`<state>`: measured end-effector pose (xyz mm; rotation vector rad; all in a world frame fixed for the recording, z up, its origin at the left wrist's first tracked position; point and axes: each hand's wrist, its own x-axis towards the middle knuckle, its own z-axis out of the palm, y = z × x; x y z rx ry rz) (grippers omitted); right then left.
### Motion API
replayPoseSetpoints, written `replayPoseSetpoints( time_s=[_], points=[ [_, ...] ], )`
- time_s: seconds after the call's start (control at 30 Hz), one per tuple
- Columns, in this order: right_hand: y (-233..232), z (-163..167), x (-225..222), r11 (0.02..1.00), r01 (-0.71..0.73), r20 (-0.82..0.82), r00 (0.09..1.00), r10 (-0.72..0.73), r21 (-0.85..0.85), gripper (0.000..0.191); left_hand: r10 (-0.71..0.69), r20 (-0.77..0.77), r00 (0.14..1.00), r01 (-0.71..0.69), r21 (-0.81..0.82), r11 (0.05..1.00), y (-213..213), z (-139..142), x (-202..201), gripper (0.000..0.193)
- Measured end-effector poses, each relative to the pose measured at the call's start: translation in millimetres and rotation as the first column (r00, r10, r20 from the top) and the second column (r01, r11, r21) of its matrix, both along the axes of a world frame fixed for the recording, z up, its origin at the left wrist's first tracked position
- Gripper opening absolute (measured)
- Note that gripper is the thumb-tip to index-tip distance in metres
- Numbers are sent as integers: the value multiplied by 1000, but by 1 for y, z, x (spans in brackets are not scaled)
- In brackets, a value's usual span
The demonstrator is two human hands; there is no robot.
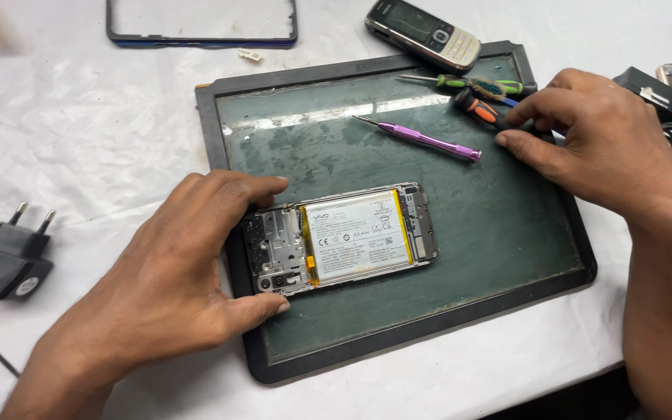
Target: The person handles a charger and cable on the workbench, then removes the back cover from a smartphone and works on the exposed battery and internal components, using a small screwdriver to unscrew and pry at parts inside the phone body.
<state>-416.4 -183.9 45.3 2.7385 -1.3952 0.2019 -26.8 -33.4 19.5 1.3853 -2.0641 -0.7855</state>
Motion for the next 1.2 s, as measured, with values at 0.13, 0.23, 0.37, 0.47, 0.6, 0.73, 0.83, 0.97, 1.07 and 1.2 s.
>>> replayPoseSetpoints(
  time_s=[0.13, 0.23, 0.37, 0.47, 0.6, 0.73, 0.83, 0.97, 1.07, 1.2],
  points=[
    [5, 5, 6, 994, 50, 110, 992, -60, 94, 21, 17, -10, 1000, -17, 6, 1000, -2, 4, -5, 88],
    [11, 7, 11, 965, 3, 303, 949, -86, 263, 19, 55, 31, 998, -54, -24, 998, 0, 7, -12, 85],
    [18, 4, 21, 879, -106, 478, 866, -149, 465, 17, 72, 66, 995, -70, -40, 997, 4, 5, -23, 87],
    [21, -2, 29, 865, -208, 547, 833, -88, 456, 16, 67, 48, 997, -63, -71, 995, 4, 0, -27, 88],
    [29, -4, 38, 887, -158, 556, 822, -126, 435, 16, 75, 29, 997, -72, -111, 991, 7, -5, -31, 90],
    [41, -1, 45, 820, -344, 707, 700, -101, 458, 15, 81, 37, 996, -77, -96, 992, 8, -7, -32, 91],
    [54, -1, 55, 774, -447, 769, 634, -80, 448, 13, 49, 16, 999, -48, -77, 996, 8, -7, -29, 93],
    [72, -3, 68, 710, -538, 799, 599, -56, 454, 16, 19, 20, 1000, -17, -90, 996, 8, -8, -24, 97],
    [78, -8, 77, 718, -552, 771, 636, 33, 424, 19, 12, 17, 1000, -11, -64, 998, 7, -9, -23, 97],
    [79, -17, 80, 672, -525, 770, 630, -106, 522, 21, 14, 6, 1000, -13, -87, 996, 7, -10, -23, 97]
  ],
)
